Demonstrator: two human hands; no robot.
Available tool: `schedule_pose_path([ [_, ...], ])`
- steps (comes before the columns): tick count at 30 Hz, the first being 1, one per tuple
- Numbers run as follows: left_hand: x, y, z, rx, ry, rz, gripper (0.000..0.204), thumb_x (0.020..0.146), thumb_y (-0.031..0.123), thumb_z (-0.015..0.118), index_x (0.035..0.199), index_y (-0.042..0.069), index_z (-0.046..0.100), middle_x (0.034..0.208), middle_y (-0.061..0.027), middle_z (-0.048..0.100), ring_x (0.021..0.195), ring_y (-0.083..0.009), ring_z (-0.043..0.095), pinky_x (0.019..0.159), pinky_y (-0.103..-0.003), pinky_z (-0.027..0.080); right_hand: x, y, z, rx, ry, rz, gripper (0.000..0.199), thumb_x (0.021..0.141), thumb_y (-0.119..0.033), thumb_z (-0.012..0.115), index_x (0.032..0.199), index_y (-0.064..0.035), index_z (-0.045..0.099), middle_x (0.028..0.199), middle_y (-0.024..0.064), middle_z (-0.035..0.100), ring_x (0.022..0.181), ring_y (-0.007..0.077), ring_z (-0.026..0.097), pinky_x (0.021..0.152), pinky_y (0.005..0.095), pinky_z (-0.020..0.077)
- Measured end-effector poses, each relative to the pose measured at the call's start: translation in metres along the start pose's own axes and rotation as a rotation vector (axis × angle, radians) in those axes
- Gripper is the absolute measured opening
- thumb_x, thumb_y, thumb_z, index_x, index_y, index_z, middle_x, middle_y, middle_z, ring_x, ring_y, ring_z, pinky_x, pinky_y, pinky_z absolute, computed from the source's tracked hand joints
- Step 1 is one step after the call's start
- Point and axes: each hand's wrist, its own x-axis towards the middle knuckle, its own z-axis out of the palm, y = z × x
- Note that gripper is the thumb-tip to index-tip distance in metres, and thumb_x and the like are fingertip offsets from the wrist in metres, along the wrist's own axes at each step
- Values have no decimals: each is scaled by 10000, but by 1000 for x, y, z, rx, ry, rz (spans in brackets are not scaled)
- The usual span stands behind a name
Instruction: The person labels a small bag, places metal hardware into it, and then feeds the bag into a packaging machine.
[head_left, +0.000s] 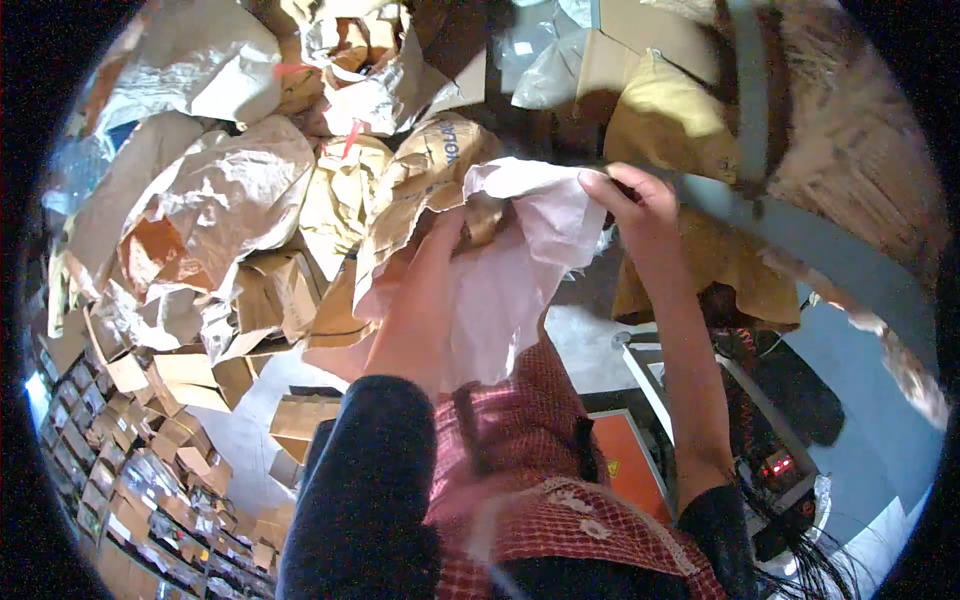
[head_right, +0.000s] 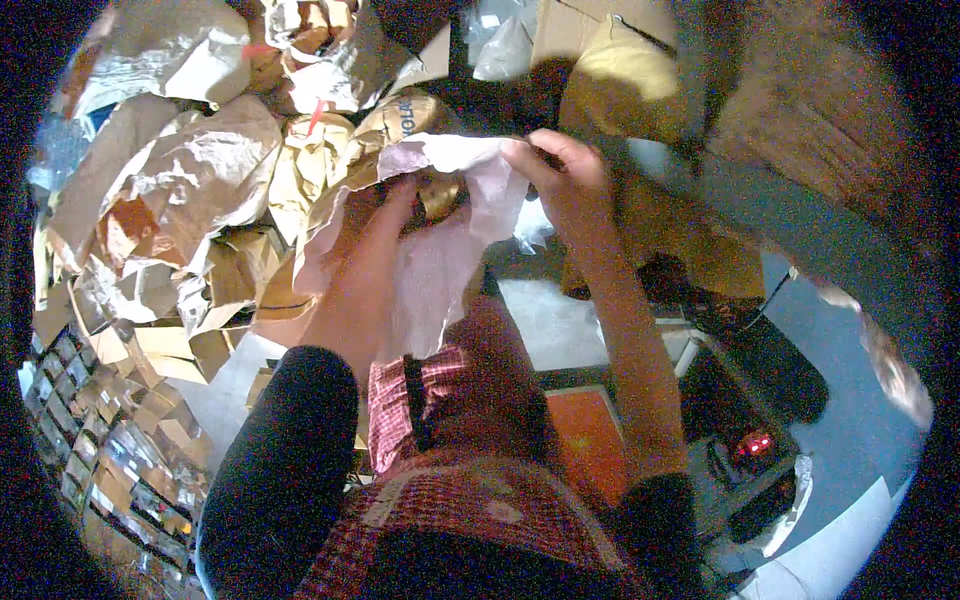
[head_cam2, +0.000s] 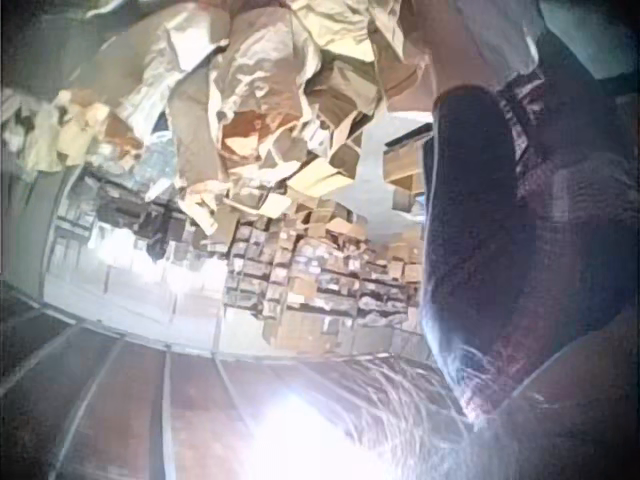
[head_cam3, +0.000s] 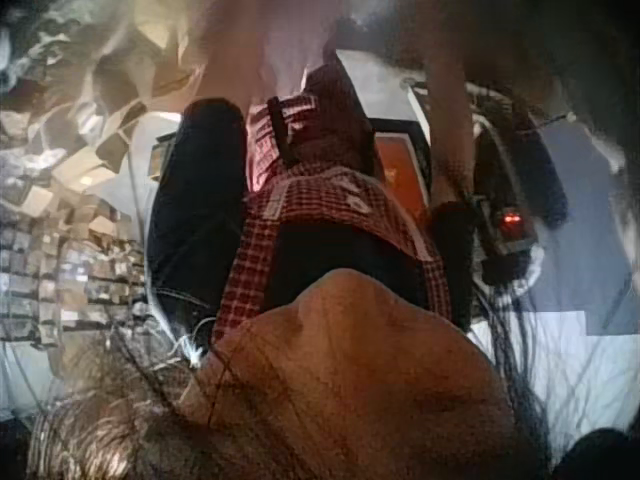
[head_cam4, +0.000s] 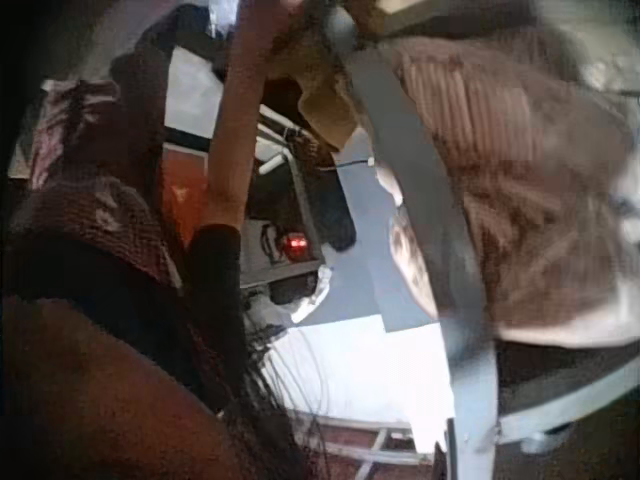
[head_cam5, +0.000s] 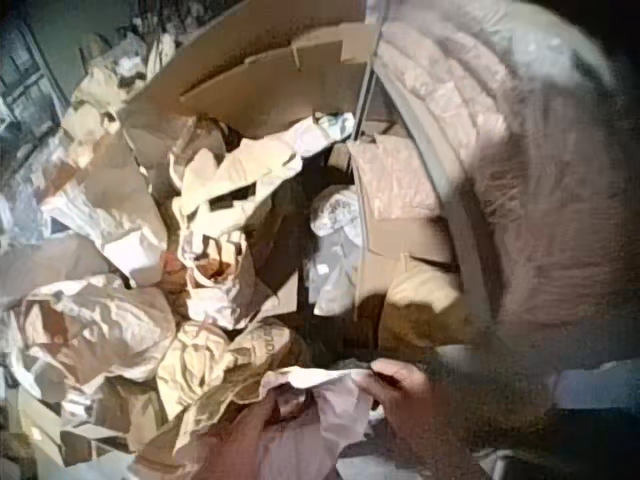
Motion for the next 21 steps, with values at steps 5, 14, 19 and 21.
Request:
schedule_pose_path([
  [5,-111,16,-53,-381,-215,21,436,913,133,524,1344,86,473,1246,-99,593,1108,-267,601,933,-387,500,-9,-10,13,-128,125,-212,206,848,-223,625,851,-17,632,786,204,632,741,367,634,642,415,487],
  [14,-242,36,-143,-266,-389,550,570,710,-26,532,1278,-14,490,1068,-108,649,995,-171,610,840,-292,496,-22,12,25,-24,38,-220,126,844,-87,657,925,8,658,760,129,661,664,160,619,609,302,486],
  [19,-265,26,-158,-338,-333,484,541,744,-8,529,1285,9,518,1060,-88,658,928,-159,607,780,-275,496,-32,-15,30,-75,23,-241,169,879,-182,675,856,-15,671,635,61,644,515,109,598,496,262,443],
  [21,-253,11,-155,-273,-297,553,535,742,-29,520,1276,2,530,1034,-84,670,915,-160,613,764,-281,502,-41,-28,35,-75,9,-240,185,889,-200,675,854,-19,671,632,52,640,514,99,593,494,258,442],
])
